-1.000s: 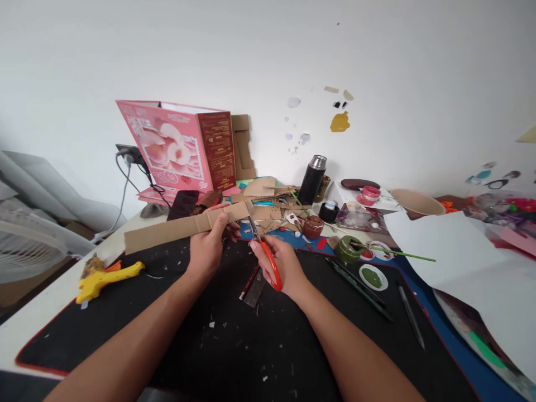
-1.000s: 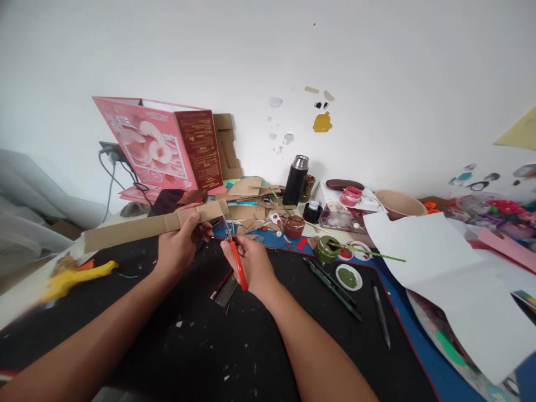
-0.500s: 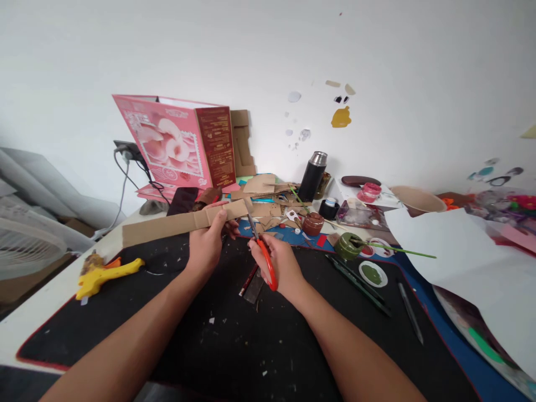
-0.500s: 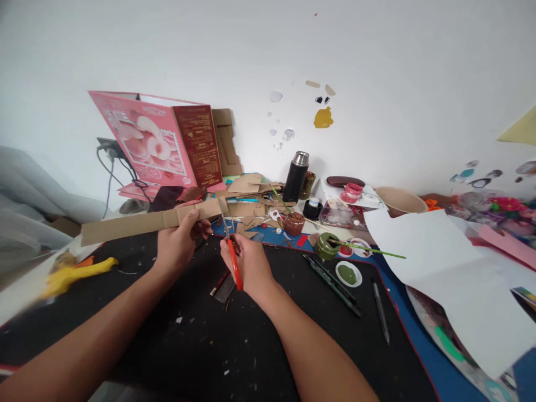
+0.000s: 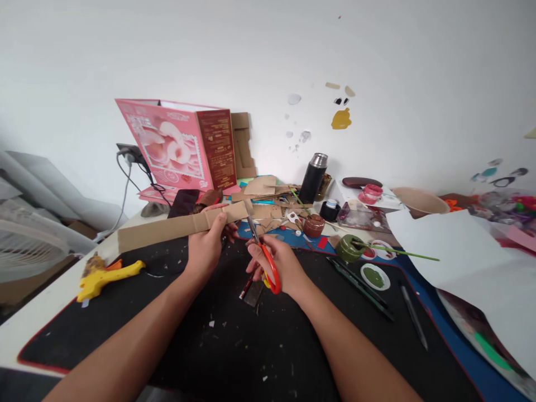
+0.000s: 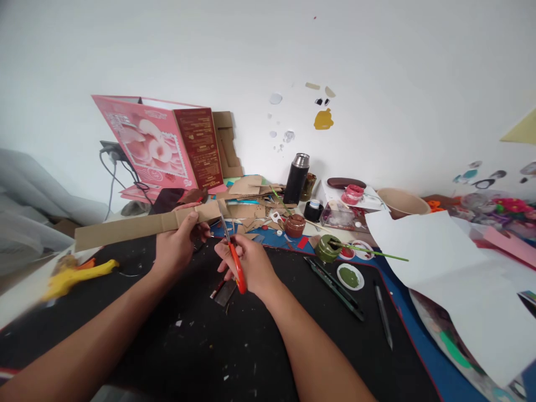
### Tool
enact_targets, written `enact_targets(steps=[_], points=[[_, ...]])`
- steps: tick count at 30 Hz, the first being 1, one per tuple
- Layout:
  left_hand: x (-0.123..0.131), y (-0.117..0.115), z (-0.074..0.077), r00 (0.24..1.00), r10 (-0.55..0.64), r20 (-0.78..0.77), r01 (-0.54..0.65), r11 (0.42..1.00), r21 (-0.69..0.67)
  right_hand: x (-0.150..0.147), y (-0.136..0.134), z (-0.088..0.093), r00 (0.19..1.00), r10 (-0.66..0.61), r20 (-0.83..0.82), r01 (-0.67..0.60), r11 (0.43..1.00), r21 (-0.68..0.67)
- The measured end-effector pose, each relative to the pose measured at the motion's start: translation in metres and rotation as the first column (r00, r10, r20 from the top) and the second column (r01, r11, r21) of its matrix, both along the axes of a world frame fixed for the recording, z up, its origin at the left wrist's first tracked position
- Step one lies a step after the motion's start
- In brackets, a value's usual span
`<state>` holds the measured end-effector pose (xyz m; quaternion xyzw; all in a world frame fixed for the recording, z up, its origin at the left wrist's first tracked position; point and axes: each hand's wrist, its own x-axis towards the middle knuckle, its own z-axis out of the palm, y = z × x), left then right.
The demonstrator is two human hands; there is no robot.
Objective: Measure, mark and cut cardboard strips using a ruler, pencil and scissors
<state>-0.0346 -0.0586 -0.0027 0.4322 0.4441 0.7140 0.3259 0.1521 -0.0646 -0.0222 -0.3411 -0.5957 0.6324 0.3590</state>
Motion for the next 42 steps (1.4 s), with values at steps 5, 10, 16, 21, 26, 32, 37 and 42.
enact_targets(steps=[5,10,16,21,26,32,37,42], points=[[-0.001,-0.001,0.003,1.000,0.008,-0.030,-0.008,1.000,-0.002,0.003,0.000,0.004,0.997,0.051,0.054,-0.051,0.999,-0.006],[0.001,-0.004,0.006,0.999,0.006,-0.041,-0.006,1.000,-0.014,0.004,-0.002,0.007,0.997,0.058,0.054,-0.060,0.998,0.025],[0.005,-0.008,0.006,0.995,-0.004,-0.098,0.001,1.000,-0.031,0.004,-0.004,0.005,0.985,-0.087,0.147,0.067,0.989,0.135],[0.007,-0.008,0.005,0.996,-0.018,-0.093,0.014,0.999,-0.041,0.003,-0.006,0.008,0.973,-0.133,0.187,0.103,0.981,0.164],[0.009,-0.007,0.005,0.998,-0.024,-0.065,0.021,0.999,-0.045,0.002,-0.008,0.010,0.954,-0.184,0.236,0.132,0.966,0.220],[0.010,-0.007,0.004,0.997,-0.026,-0.072,0.021,0.997,-0.070,-0.001,-0.009,0.005,0.930,-0.235,0.282,0.151,0.945,0.289],[0.012,-0.006,0.004,0.997,-0.026,-0.068,0.020,0.996,-0.091,-0.004,-0.010,0.005,0.906,-0.278,0.321,0.174,0.933,0.316],[0.012,-0.006,0.003,0.998,-0.037,-0.059,0.031,0.995,-0.097,-0.005,-0.013,0.010,0.901,-0.282,0.330,0.179,0.934,0.309]])
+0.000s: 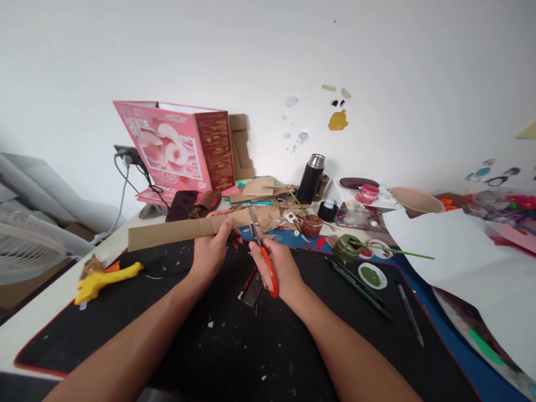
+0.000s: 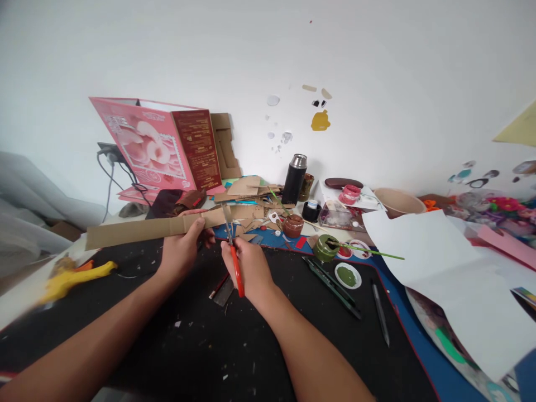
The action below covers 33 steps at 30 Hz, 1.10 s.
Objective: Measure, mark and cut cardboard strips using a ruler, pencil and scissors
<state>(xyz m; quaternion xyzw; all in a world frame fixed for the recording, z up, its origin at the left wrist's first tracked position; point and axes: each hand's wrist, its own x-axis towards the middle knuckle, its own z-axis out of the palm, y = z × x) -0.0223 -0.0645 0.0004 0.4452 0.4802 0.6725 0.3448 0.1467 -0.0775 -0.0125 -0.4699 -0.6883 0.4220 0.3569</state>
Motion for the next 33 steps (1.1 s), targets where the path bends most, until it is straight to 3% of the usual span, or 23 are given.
enact_targets(steps=[16,23,29,33], points=[[-0.001,0.003,-0.005,1.000,-0.009,-0.015,0.009,1.000,-0.006,-0.002,-0.002,0.003,0.998,-0.032,0.051,0.031,0.999,0.032],[0.000,0.001,-0.002,1.000,-0.025,-0.014,0.026,1.000,0.003,-0.002,0.003,-0.003,0.999,-0.033,-0.026,0.032,0.999,-0.044],[-0.001,0.004,-0.005,0.999,-0.039,0.038,0.039,0.999,0.016,0.007,0.012,-0.004,0.987,-0.063,-0.147,0.052,0.995,-0.079],[-0.008,0.007,-0.001,0.991,-0.011,0.130,0.004,0.999,0.054,0.010,0.013,-0.001,0.996,-0.028,-0.085,0.024,0.998,-0.052]])
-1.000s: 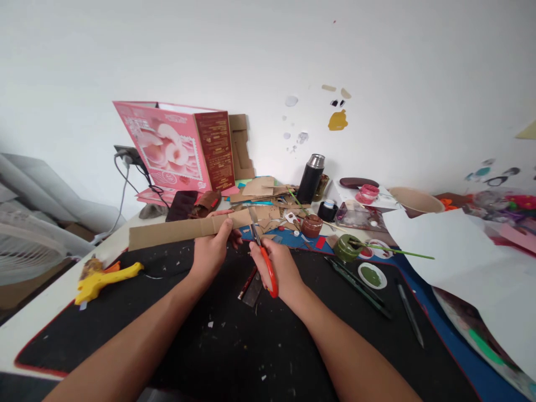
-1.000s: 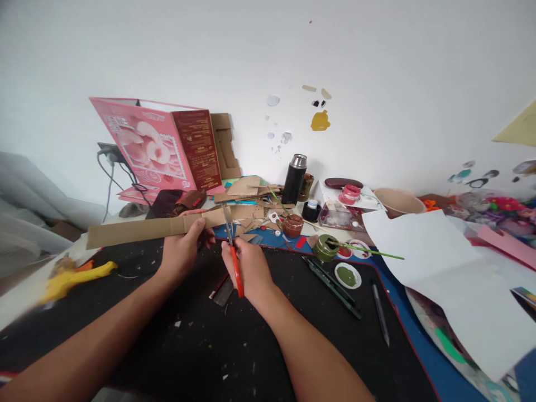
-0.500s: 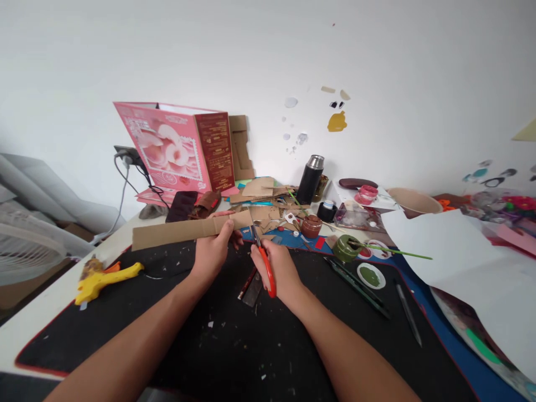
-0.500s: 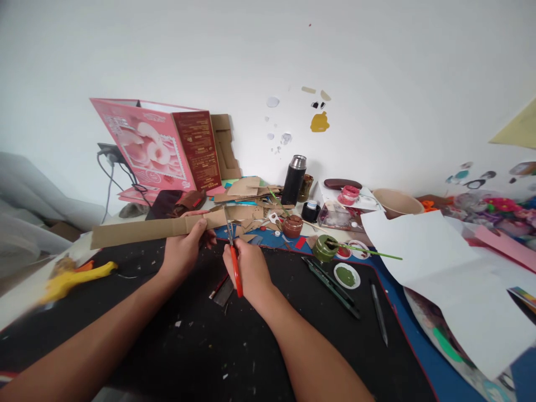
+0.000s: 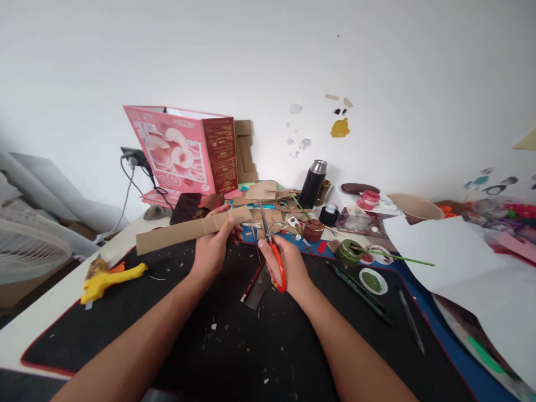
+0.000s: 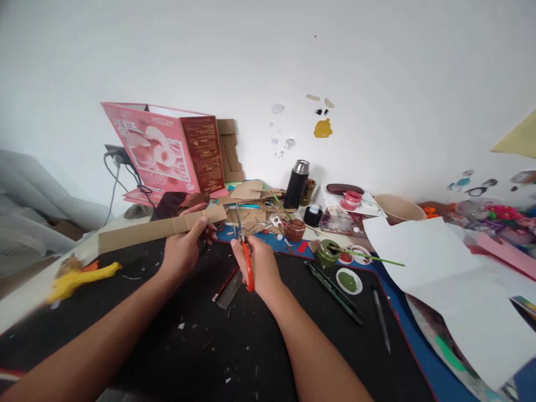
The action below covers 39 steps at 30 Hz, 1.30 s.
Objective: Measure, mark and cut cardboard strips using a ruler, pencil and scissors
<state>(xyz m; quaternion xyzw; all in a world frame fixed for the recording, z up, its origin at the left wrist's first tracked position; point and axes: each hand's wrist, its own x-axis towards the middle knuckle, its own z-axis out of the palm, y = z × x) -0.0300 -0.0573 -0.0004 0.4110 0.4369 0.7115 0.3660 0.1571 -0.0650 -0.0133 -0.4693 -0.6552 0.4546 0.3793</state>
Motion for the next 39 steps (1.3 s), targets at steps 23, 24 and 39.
enact_targets(steps=[23,24,39], points=[[-0.011,-0.005,0.009,1.000,0.018,0.025,-0.017,1.000,-0.010,0.016,-0.004,0.014,0.971,0.037,0.237,-0.048,0.998,0.040],[-0.009,-0.005,0.009,0.999,-0.007,0.032,0.008,1.000,-0.009,0.020,-0.005,0.018,0.959,0.024,0.284,-0.044,0.997,0.065],[-0.001,-0.004,0.002,0.952,-0.298,0.069,0.303,0.951,-0.059,0.071,-0.017,0.058,0.285,-0.092,0.954,-0.080,0.990,0.119]])
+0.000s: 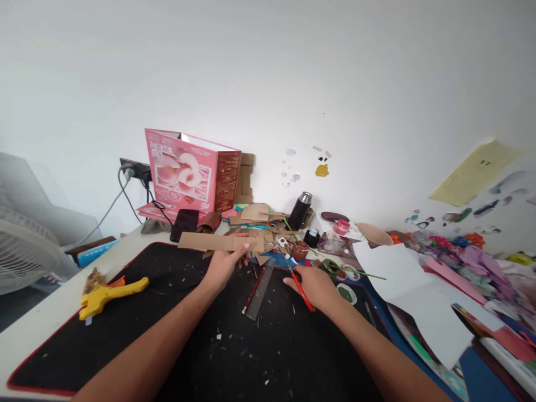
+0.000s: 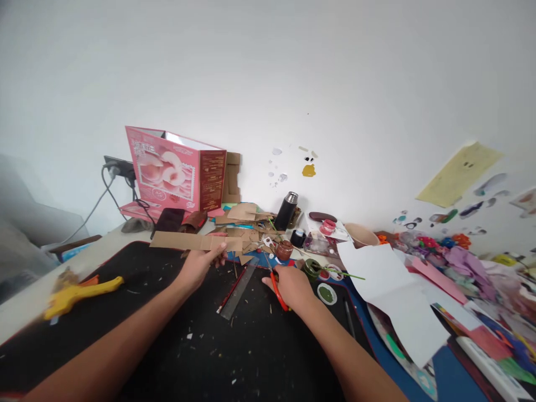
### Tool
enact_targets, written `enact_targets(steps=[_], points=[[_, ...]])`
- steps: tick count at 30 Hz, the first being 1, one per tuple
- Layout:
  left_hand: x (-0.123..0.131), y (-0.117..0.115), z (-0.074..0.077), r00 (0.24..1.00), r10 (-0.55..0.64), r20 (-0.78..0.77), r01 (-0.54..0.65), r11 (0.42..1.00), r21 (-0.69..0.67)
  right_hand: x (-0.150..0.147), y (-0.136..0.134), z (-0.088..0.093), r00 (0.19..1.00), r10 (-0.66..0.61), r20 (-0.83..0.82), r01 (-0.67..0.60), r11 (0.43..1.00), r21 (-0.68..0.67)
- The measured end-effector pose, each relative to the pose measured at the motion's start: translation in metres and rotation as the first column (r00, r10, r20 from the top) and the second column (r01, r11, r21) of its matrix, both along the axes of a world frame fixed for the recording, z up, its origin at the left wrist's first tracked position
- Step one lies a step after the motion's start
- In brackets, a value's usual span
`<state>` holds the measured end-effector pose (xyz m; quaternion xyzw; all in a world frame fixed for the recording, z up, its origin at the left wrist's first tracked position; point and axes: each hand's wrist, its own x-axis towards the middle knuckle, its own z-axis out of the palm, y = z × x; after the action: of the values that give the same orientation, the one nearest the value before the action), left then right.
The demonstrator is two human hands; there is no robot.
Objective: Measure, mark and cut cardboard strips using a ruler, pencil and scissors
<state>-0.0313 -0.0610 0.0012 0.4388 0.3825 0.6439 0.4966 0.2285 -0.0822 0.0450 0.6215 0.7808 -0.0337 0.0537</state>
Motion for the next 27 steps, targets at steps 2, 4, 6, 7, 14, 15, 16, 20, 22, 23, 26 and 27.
enact_targets(steps=[2,4,6,7,14,15,16,20,22,23,26,27], points=[[0.001,0.000,-0.001,0.999,-0.032,-0.005,0.032,0.999,-0.004,0.003,0.001,0.001,1.000,0.003,0.014,-0.003,1.000,-0.007],[0.002,0.000,-0.002,0.998,-0.059,-0.005,0.059,0.998,-0.007,0.005,0.001,0.003,1.000,0.022,0.008,-0.022,0.999,-0.023],[0.002,0.000,-0.003,0.997,-0.083,-0.002,0.083,0.997,-0.012,0.005,-0.001,0.006,0.999,0.054,-0.002,-0.054,0.997,-0.046],[0.002,0.000,-0.003,0.996,-0.094,0.000,0.094,0.996,-0.014,0.004,-0.002,0.008,0.998,0.070,-0.004,-0.070,0.996,-0.056],[0.003,-0.005,-0.002,0.981,-0.191,0.024,0.192,0.981,-0.030,-0.013,-0.007,0.008,0.823,0.004,-0.568,-0.064,0.994,-0.085],[0.004,-0.006,-0.002,0.977,-0.211,0.030,0.212,0.977,-0.035,-0.018,-0.006,0.006,0.735,-0.047,-0.677,-0.068,0.987,-0.143],[0.004,-0.007,-0.002,0.973,-0.230,0.037,0.231,0.972,-0.041,-0.024,-0.004,0.003,0.636,-0.093,-0.766,-0.070,0.982,-0.178],[0.007,-0.008,-0.004,0.958,-0.276,0.071,0.281,0.956,-0.078,-0.049,0.008,-0.015,0.209,-0.185,-0.960,-0.076,0.976,-0.205],[0.006,-0.006,-0.006,0.956,-0.279,0.094,0.288,0.952,-0.100,-0.060,0.014,-0.025,0.109,-0.181,-0.977,-0.036,0.982,-0.186],[0.005,-0.004,-0.006,0.956,-0.274,0.108,0.286,0.952,-0.111,-0.065,0.017,-0.030,0.063,-0.180,-0.982,-0.019,0.983,-0.182],[-0.002,0.002,-0.007,0.960,-0.230,0.161,0.252,0.958,-0.136,-0.072,0.024,-0.041,-0.036,-0.177,-0.984,-0.004,0.984,-0.177],[-0.004,0.004,-0.006,0.961,-0.208,0.181,0.234,0.962,-0.140,-0.073,0.027,-0.044,-0.064,-0.176,-0.982,-0.009,0.984,-0.176]])
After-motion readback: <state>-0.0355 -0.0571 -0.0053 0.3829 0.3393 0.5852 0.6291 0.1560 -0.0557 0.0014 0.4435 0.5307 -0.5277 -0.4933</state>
